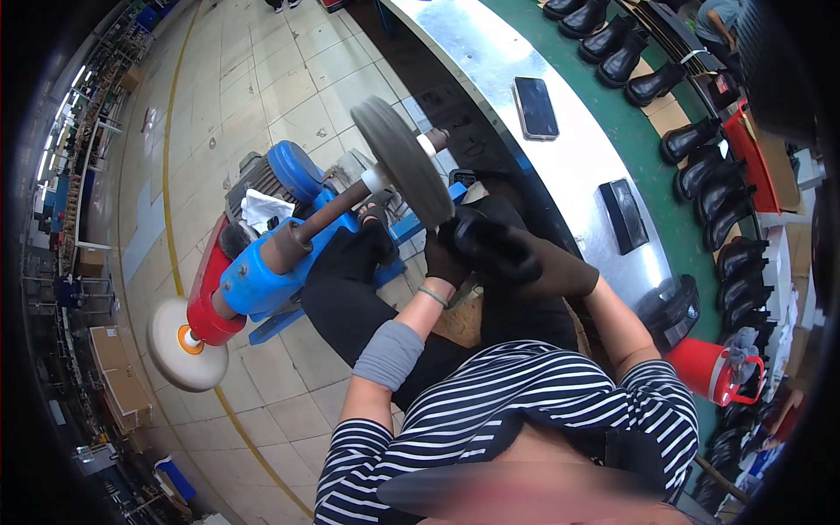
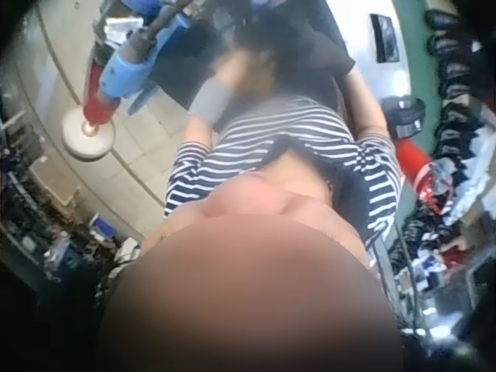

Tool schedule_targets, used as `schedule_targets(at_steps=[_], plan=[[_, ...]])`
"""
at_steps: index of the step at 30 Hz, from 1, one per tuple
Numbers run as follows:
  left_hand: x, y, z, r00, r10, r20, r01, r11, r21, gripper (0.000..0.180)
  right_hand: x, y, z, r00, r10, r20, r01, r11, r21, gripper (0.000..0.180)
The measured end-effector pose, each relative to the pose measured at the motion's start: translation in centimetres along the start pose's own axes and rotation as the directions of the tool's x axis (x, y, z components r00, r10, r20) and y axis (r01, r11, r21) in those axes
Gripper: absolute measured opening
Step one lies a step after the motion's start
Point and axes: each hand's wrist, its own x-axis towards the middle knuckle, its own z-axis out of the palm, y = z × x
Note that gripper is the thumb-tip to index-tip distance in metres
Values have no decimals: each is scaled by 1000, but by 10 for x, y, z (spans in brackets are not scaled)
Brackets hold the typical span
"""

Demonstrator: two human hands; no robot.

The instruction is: Polish or buff black boots using a stationary buffing machine.

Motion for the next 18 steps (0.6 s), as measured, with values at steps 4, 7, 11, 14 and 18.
schedule_targets(at_steps=[4, 7, 11, 14, 18], plan=[[-7, 1, -2, 956, -291, 44, 285, 952, 112, 53, 27, -42, 14, 944, 87, 317, 216, 561, -799, 96], [22, 25, -38, 983, -181, 40, 169, 962, 217, 53, 64, -33, 47, 910, 259, 323, 178, 460, -870, 96], [61, 70, -80, 996, 62, 69, -85, 908, 411, 52, 95, 2, 45, 898, 155, 412, 244, 603, -759, 97], [72, 81, -127, 968, 220, 120, -250, 802, 542, 52, 74, 25, 41, 932, 33, 361, 273, 594, -757, 97], [64, 110, -168, 857, 466, 218, -472, 545, 693, 52, 39, -23, 41, 918, 38, 396, 308, 561, -768, 90]])
